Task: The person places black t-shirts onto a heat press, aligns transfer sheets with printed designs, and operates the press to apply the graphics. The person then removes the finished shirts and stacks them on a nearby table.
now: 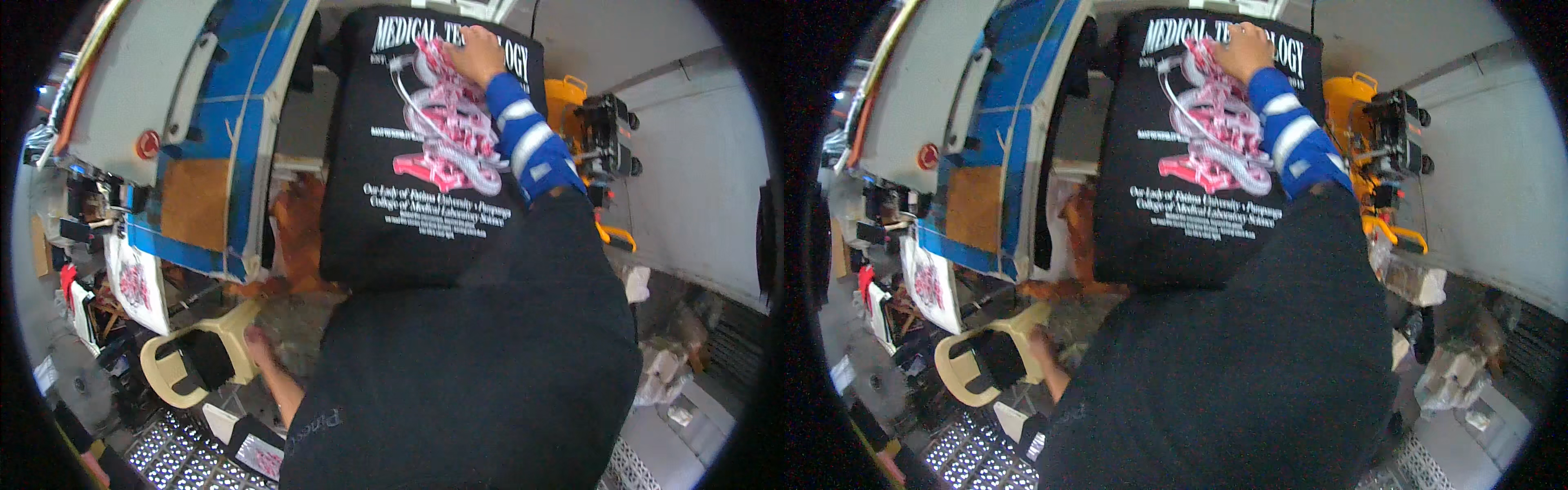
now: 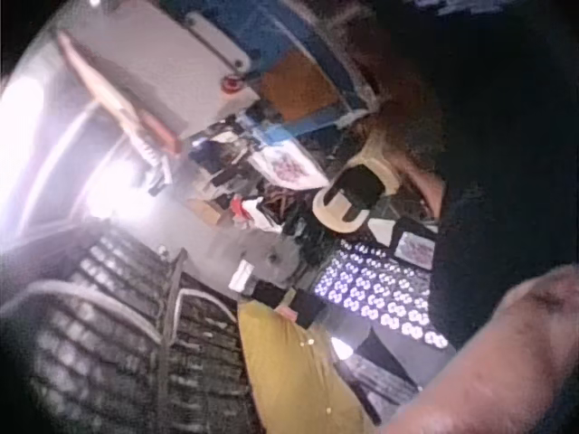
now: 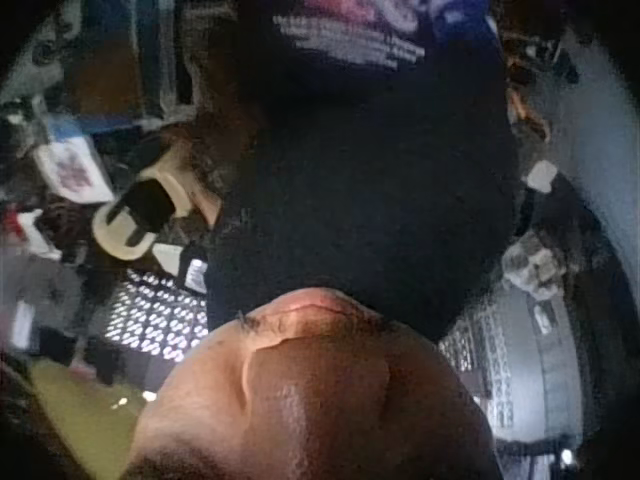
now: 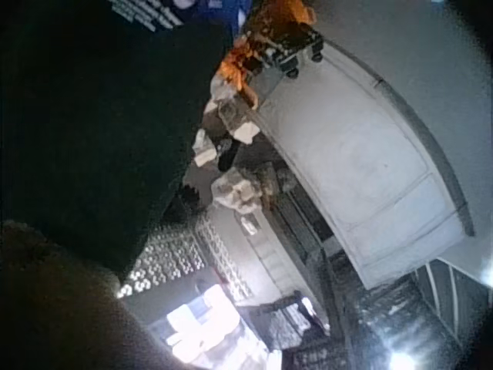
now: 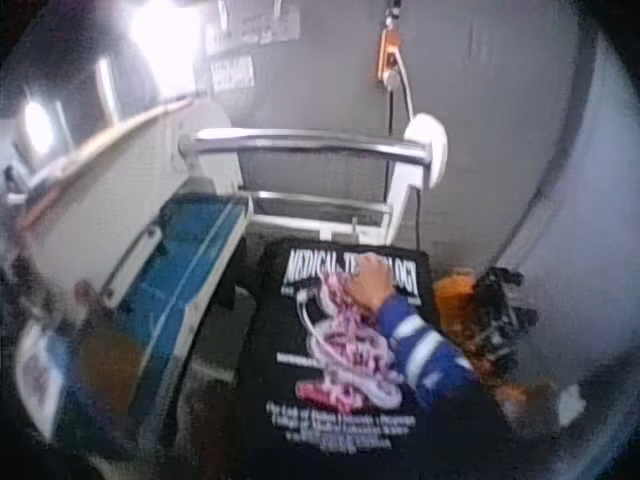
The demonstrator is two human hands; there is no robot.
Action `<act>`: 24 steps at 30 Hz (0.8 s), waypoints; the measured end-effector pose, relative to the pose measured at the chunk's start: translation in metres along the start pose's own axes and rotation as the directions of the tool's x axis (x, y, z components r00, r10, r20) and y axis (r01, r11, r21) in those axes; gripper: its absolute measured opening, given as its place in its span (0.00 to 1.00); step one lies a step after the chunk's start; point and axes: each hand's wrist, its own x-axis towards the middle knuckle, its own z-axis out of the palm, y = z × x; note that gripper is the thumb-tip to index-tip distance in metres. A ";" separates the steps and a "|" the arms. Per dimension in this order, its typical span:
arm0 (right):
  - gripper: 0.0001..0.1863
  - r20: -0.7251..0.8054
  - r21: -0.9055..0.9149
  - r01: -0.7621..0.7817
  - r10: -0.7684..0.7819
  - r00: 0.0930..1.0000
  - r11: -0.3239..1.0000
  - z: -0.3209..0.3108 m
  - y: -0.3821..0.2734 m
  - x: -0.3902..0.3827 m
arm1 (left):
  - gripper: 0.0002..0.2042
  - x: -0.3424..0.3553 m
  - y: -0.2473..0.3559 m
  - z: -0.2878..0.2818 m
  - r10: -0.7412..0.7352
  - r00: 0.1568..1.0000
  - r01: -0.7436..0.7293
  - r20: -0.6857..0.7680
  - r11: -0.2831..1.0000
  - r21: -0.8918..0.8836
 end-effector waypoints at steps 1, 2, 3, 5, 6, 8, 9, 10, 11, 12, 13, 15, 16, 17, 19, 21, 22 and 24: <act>0.29 -0.028 0.003 0.023 -0.023 0.999 1.000 -0.023 0.018 -0.042 | 0.20 0.028 0.078 -0.038 0.127 0.978 -0.121 -0.168 0.991 0.050; 0.24 -0.086 0.138 0.062 -0.050 0.995 0.988 -0.044 0.004 -0.085 | 0.19 0.051 0.088 -0.087 0.185 0.914 -0.218 -0.362 0.974 -0.054; 0.21 -0.177 0.167 0.181 -0.151 0.973 0.969 -0.057 -0.001 -0.131 | 0.18 0.077 0.107 -0.126 0.207 0.843 -0.246 -0.497 0.969 -0.015; 0.23 -0.053 0.252 0.092 -0.081 0.995 0.963 -0.106 -0.036 -0.225 | 0.17 0.107 0.197 -0.193 0.303 0.754 -0.345 -0.583 0.938 0.041; 0.25 -0.045 0.203 0.046 -0.037 0.998 0.978 -0.117 -0.061 -0.267 | 0.16 0.100 0.244 -0.217 0.406 0.661 -0.436 -0.631 0.892 0.118; 0.33 0.140 0.154 -0.079 0.057 0.988 0.985 -0.136 -0.098 -0.338 | 0.16 0.106 0.313 -0.231 0.552 0.580 -0.683 -0.599 0.730 0.013; 0.35 0.221 0.080 -0.105 0.085 0.972 0.991 -0.144 -0.118 -0.359 | 0.16 0.117 0.338 -0.229 0.662 0.470 -0.762 -0.583 0.638 0.110; 0.38 0.298 0.009 -0.127 0.119 0.947 0.992 -0.148 -0.134 -0.374 | 0.16 0.127 0.358 -0.226 0.757 0.345 -0.825 -0.555 0.527 0.207; 0.39 0.263 0.015 -0.130 0.121 0.957 0.991 -0.143 -0.141 -0.384 | 0.17 0.141 0.375 -0.219 0.805 0.277 -0.845 -0.524 0.464 0.266; 0.40 0.236 0.016 -0.133 0.126 0.964 0.991 -0.139 -0.148 -0.389 | 0.17 0.156 0.389 -0.214 0.849 0.213 -0.860 -0.484 0.398 0.319; 0.38 0.192 0.025 -0.171 0.164 0.968 0.985 -0.139 -0.153 -0.387 | 0.18 0.166 0.405 -0.206 0.858 0.240 -0.887 -0.453 0.383 0.257; 0.35 0.143 0.028 -0.214 0.208 0.968 0.976 -0.135 -0.157 -0.387 | 0.21 0.184 0.419 -0.193 0.853 0.406 -0.868 -0.330 0.473 0.154; 0.34 0.118 0.042 -0.229 0.223 0.968 0.973 -0.132 -0.157 -0.389 | 0.22 0.198 0.422 -0.187 0.893 0.293 -0.878 -0.342 0.393 0.273; 0.33 0.101 0.036 -0.244 0.239 0.966 0.969 -0.130 -0.160 -0.390 | 0.22 0.212 0.425 -0.182 0.920 0.180 -0.864 -0.347 0.316 0.391; 0.32 0.070 0.034 -0.283 0.280 0.957 0.959 -0.120 -0.164 -0.394 | 0.25 0.200 0.431 -0.172 0.906 0.234 -0.851 -0.352 0.366 0.376; 0.33 0.054 -0.012 -0.305 0.305 0.951 0.952 -0.120 -0.166 -0.395 | 0.28 0.198 0.439 -0.168 0.913 0.210 -0.808 -0.351 0.364 0.463; 0.34 0.085 -0.014 -0.322 0.322 0.943 0.947 -0.127 -0.166 -0.399 | 0.29 0.194 0.440 -0.166 0.912 0.207 -0.776 -0.355 0.374 0.509; 0.35 0.145 -0.005 -0.333 0.330 0.933 0.943 -0.137 -0.169 -0.398 | 0.30 0.187 0.437 -0.164 0.911 0.280 -0.751 -0.302 0.403 0.522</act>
